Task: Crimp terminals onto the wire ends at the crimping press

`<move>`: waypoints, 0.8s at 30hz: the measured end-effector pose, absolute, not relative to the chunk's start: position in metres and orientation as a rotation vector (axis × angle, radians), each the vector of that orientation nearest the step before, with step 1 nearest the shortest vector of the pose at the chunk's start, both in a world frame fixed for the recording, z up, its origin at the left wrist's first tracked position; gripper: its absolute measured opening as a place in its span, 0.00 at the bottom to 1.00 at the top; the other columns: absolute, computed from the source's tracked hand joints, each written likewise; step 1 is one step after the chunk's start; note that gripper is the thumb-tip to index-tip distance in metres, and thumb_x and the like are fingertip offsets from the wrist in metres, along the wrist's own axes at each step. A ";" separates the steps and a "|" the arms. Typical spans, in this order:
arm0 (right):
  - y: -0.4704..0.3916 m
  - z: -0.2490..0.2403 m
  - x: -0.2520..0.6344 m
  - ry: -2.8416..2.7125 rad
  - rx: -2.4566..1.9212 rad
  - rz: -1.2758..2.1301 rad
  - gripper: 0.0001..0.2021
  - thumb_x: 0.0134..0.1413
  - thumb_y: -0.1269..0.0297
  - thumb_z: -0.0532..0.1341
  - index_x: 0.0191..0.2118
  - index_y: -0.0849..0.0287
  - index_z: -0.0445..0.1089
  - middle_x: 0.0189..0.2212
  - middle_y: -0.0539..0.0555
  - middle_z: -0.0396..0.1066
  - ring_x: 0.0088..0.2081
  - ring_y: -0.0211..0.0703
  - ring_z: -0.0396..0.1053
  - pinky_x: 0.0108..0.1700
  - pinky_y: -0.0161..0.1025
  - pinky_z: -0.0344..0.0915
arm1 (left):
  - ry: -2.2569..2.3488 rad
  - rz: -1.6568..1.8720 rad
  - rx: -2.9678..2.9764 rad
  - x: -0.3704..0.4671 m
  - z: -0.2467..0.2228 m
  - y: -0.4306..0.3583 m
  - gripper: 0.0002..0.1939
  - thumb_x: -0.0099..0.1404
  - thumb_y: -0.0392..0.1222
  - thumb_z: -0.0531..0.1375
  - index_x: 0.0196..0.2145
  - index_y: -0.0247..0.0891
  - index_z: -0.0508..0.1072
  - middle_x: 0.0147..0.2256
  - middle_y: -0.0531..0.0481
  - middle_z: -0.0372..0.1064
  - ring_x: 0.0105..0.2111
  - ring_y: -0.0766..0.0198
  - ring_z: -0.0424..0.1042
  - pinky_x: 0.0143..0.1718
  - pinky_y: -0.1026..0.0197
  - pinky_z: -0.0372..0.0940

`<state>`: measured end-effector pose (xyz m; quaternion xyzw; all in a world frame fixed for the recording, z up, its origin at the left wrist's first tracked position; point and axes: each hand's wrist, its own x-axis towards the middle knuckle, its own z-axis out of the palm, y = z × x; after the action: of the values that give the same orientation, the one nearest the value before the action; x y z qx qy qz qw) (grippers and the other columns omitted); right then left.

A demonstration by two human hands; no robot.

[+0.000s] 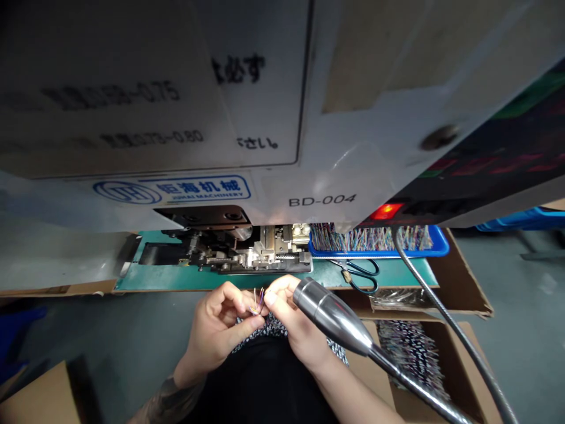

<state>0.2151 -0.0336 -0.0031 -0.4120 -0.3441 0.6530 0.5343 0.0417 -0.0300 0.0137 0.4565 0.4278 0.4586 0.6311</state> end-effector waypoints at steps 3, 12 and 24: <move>-0.034 -0.004 0.216 -0.844 -0.968 1.551 0.06 0.69 0.63 0.69 0.38 0.55 0.76 0.31 0.48 0.74 0.32 0.42 0.72 0.38 0.40 0.68 | 0.934 1.016 0.987 0.040 0.013 -0.031 0.15 0.61 0.31 0.73 0.33 0.39 0.69 0.36 0.47 0.83 0.37 0.60 0.84 0.39 0.61 0.80; -0.034 0.003 0.225 -1.077 -1.212 1.399 0.09 0.68 0.58 0.69 0.35 0.55 0.76 0.29 0.50 0.73 0.31 0.44 0.69 0.36 0.43 0.66 | 0.903 1.004 0.995 0.036 0.014 -0.028 0.13 0.63 0.34 0.73 0.40 0.37 0.73 0.37 0.45 0.83 0.39 0.60 0.85 0.44 0.58 0.81; -0.038 0.006 0.225 -1.281 -1.218 1.139 0.02 0.67 0.65 0.70 0.40 0.50 0.81 0.30 0.48 0.74 0.28 0.40 0.66 0.31 0.41 0.64 | 1.047 0.949 0.981 0.039 0.014 -0.027 0.11 0.61 0.36 0.73 0.37 0.38 0.75 0.33 0.50 0.79 0.33 0.62 0.81 0.37 0.60 0.79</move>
<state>0.2255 -0.0384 0.0065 -0.5029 -0.5290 0.4702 0.4962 0.0385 -0.0267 0.0139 0.4321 0.4611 0.4182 0.6525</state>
